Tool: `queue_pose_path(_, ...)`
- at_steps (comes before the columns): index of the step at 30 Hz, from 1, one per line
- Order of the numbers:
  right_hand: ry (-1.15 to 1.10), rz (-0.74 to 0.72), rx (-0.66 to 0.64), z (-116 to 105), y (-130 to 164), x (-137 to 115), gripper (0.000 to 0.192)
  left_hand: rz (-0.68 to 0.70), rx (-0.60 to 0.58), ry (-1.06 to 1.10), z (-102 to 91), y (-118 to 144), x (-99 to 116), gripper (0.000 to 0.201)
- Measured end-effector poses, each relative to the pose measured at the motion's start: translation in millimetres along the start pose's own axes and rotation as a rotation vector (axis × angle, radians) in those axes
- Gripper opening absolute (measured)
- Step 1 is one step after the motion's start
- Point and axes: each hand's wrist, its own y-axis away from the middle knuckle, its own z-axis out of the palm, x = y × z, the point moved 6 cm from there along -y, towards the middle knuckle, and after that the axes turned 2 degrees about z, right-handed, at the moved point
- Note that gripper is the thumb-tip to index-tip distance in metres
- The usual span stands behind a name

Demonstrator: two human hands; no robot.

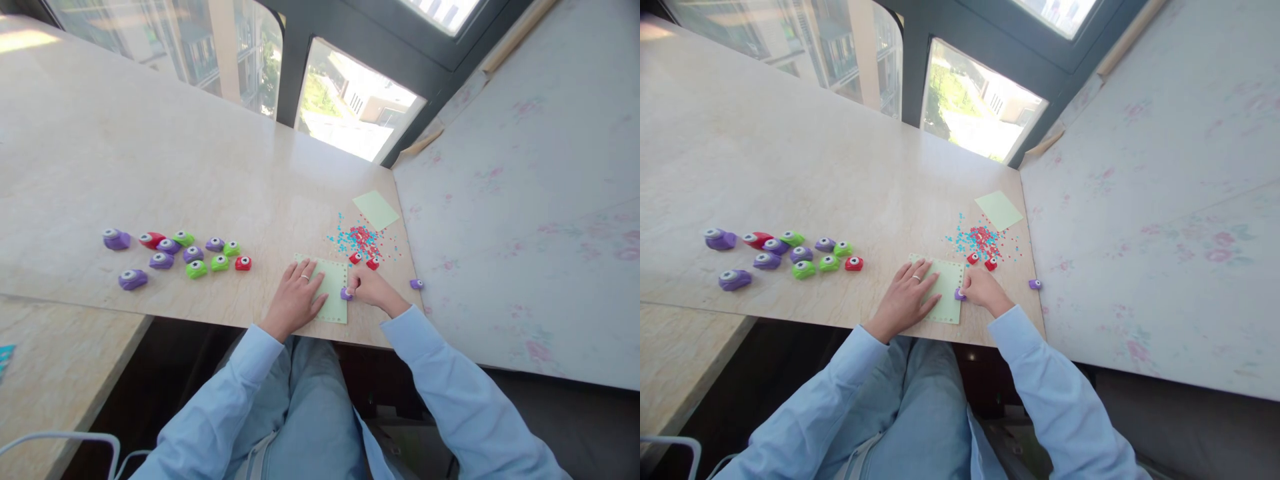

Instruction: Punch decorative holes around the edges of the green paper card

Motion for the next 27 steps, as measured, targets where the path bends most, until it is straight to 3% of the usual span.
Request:
queue_pose_path(9,-0.044,0.030,-0.024,1,0,-8,0.029,0.017,0.001,-0.036,0.9,0,-1,0.042)
queue_pose_path(15,-0.093,0.030,0.012,0,4,-1,0.017,0.020,0.006,-0.042,2.3,0,-1,0.042)
queue_pose_path(18,-0.174,0.028,0.090,1,15,5,0.006,0.018,0.005,-0.040,2.5,0,-2,0.041)
queue_pose_path(21,-0.244,-0.050,0.259,2,33,4,0.015,0.019,0.014,-0.034,2.8,0,-3,0.040)
queue_pose_path(27,-0.221,-0.140,0.289,14,46,1,0.028,0.010,0.015,-0.023,3.9,0,-5,0.040)
